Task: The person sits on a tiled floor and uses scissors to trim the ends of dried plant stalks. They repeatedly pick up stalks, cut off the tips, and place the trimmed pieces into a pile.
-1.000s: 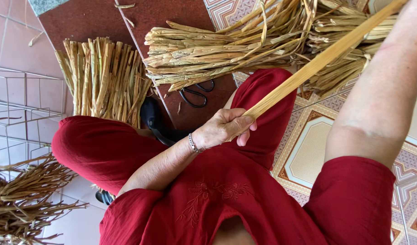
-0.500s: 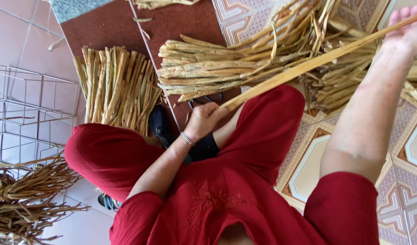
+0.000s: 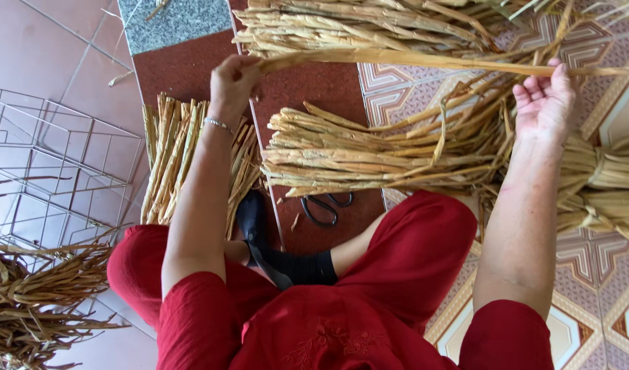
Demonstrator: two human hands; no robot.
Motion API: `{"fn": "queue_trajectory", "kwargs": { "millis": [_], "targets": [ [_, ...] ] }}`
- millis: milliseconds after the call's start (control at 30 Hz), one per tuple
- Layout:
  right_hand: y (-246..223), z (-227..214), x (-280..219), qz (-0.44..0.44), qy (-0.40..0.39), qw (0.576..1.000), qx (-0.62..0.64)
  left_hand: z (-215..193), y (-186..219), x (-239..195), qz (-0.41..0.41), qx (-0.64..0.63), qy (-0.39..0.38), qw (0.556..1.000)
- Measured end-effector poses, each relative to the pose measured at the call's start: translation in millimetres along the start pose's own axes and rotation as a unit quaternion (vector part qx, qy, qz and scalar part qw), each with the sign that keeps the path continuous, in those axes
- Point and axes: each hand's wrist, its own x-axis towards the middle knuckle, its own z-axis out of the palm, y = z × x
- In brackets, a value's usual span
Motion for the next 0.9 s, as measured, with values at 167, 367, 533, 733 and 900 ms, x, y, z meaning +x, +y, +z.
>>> {"fn": "queue_trajectory", "kwargs": {
  "millis": [167,367,533,733,900],
  "targets": [
    [16,62,27,0.018,0.0,0.999,0.028,0,-3,83,-0.019,0.052,0.1,0.993],
    [18,143,-3,0.069,0.019,0.995,-0.064,32,-25,98,0.061,0.036,0.14,0.988],
    [28,151,-58,0.044,-0.061,0.993,-0.091,88,-77,43,0.154,0.252,-0.047,0.954],
    [59,143,-126,0.08,-0.04,0.996,-0.026,157,-76,-17,0.223,0.478,-0.191,0.828],
    [78,131,-178,0.044,-0.067,0.995,-0.051,171,-66,-17,0.208,0.53,-0.217,0.793]
  ]
}}
